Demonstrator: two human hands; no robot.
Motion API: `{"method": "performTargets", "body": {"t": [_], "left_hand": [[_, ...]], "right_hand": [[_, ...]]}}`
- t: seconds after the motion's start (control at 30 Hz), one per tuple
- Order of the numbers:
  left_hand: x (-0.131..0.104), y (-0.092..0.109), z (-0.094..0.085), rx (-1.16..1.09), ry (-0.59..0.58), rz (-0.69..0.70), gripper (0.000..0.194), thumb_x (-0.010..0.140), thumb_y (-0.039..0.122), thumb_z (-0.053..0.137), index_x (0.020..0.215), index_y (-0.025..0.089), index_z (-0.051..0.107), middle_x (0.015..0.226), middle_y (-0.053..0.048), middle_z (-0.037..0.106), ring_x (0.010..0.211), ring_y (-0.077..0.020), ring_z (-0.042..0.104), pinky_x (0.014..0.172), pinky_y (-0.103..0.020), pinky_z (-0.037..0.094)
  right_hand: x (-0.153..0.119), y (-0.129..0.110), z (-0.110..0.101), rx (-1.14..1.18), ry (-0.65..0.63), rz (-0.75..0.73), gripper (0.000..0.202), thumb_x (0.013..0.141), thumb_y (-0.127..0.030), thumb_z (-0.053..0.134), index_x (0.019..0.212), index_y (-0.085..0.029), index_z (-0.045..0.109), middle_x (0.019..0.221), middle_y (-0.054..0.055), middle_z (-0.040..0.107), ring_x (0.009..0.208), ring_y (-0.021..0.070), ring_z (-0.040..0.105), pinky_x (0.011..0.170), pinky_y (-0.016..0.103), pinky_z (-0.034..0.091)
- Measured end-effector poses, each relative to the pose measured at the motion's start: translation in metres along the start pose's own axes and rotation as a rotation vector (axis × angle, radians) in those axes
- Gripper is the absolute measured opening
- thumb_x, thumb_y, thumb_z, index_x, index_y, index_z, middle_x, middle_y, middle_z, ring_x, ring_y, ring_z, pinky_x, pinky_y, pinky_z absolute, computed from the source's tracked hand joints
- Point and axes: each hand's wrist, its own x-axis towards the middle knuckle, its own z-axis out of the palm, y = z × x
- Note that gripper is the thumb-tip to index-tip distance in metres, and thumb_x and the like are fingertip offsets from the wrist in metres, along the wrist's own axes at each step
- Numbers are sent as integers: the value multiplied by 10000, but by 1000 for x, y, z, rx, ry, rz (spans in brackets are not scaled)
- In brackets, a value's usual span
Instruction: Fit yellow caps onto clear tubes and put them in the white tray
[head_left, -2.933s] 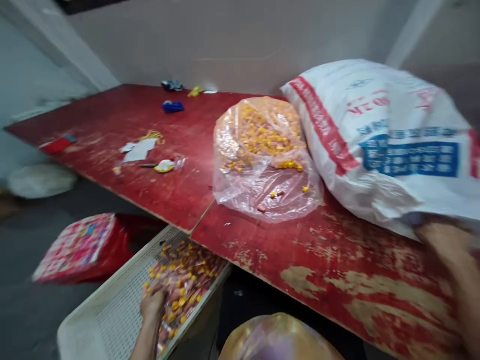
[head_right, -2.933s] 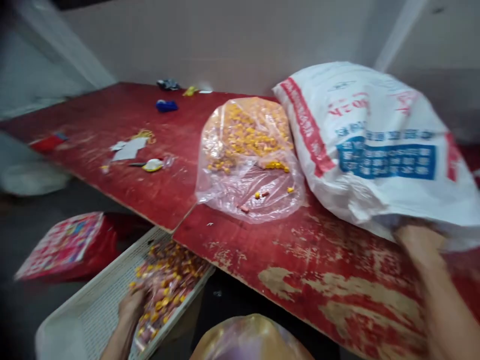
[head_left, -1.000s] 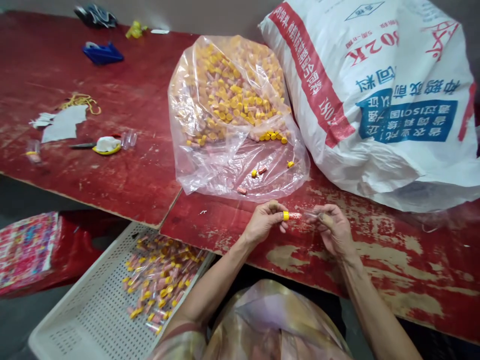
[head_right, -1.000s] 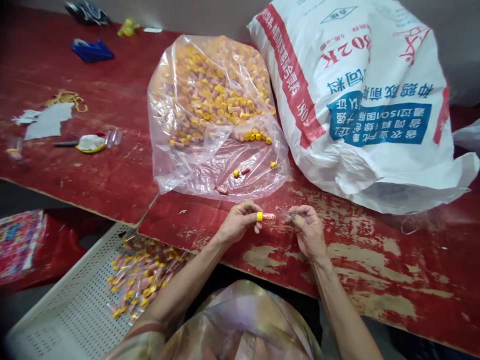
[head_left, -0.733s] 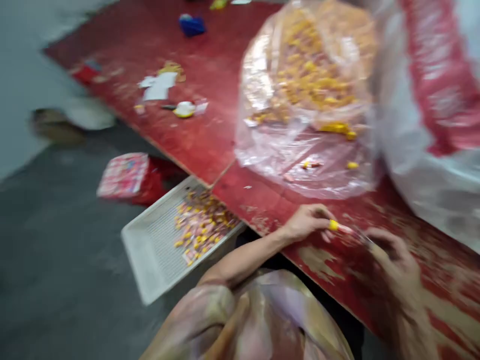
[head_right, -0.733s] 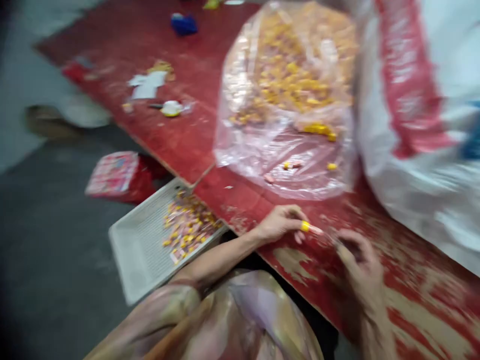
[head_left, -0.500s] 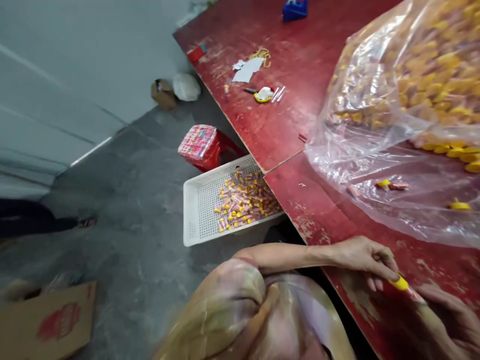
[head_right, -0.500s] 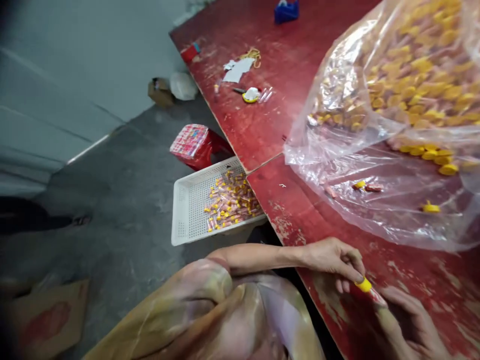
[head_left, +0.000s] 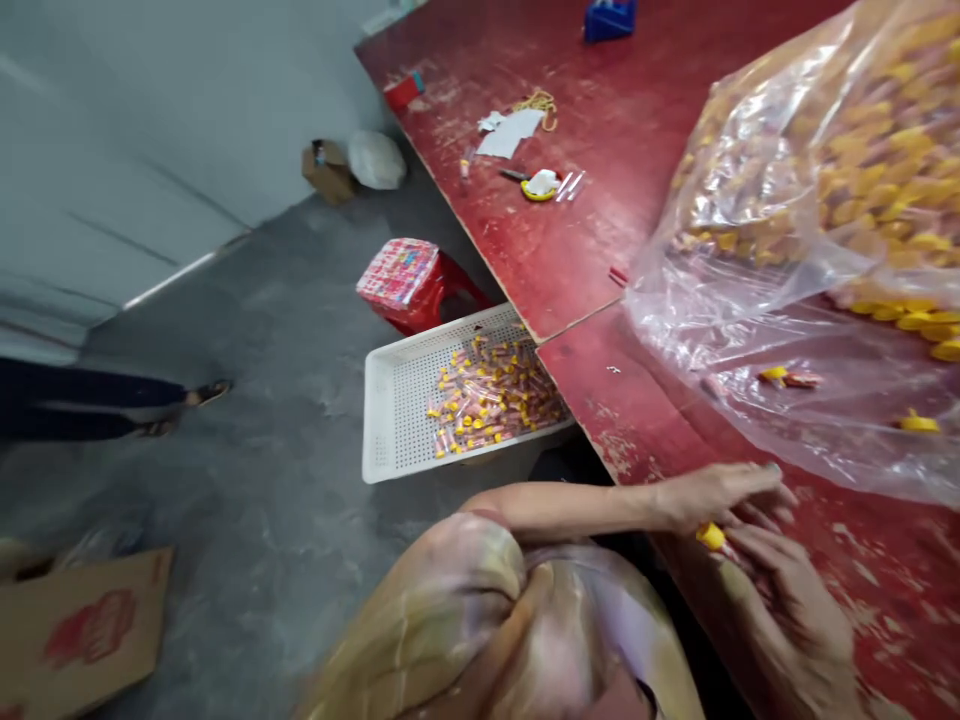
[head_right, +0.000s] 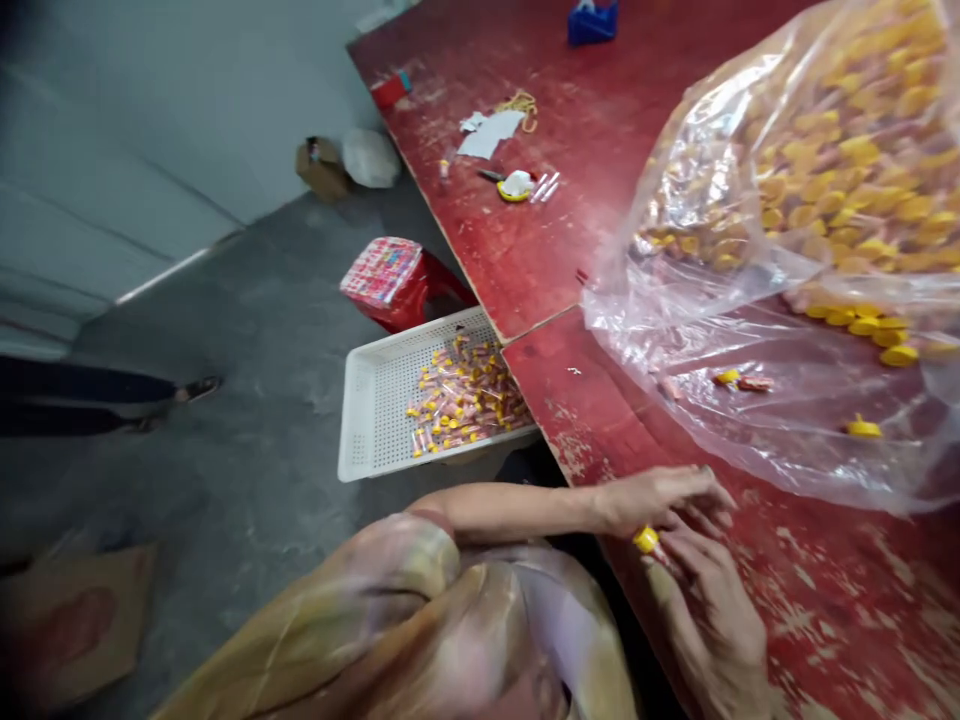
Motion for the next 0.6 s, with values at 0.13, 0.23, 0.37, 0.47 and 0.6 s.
{"method": "performTargets", "body": {"t": [0.13,0.23,0.37,0.47,0.6], "left_hand": [[-4,-14,4,58,95,-68,582,871,597,361,979,101,645,732,-47,569,592,-111,519,621,-254,454],[-23,-6,-1,184,197,48,608,882,604,301,919,98,636,717,-46,571,582,-103,516,542,-215,411],[-59,16,-14,512,251,164,511,878,568,371,768,131,613,697,-20,572,619,-85,515,555,-175,398],[-93,29,-40,493,211,37,449,800,597,495,755,158,579,537,44,447,434,-62,380,393,-173,254],[-137,48,-116,548,540,97,471,728,626,561,760,156,564,548,49,447,430,-58,357,388,-166,190]], "right_hand": [[2,-7,14,-62,-7,-195,189,920,-262,520,1091,-188,551,1039,88,584,1023,231,576,813,342,484],[5,-5,23,-72,-35,-228,185,906,-237,542,1085,-189,554,1058,97,577,1094,261,553,811,352,500],[22,-11,43,-91,-22,-304,285,889,-168,544,1171,-208,530,1065,103,576,973,232,585,789,362,512],[36,-20,49,-88,11,-342,422,888,-144,509,1297,-212,434,1106,119,557,982,225,560,800,375,509],[31,-1,15,-152,195,-129,326,884,-216,494,1209,-198,505,1105,115,543,1016,247,534,865,418,465]]}}
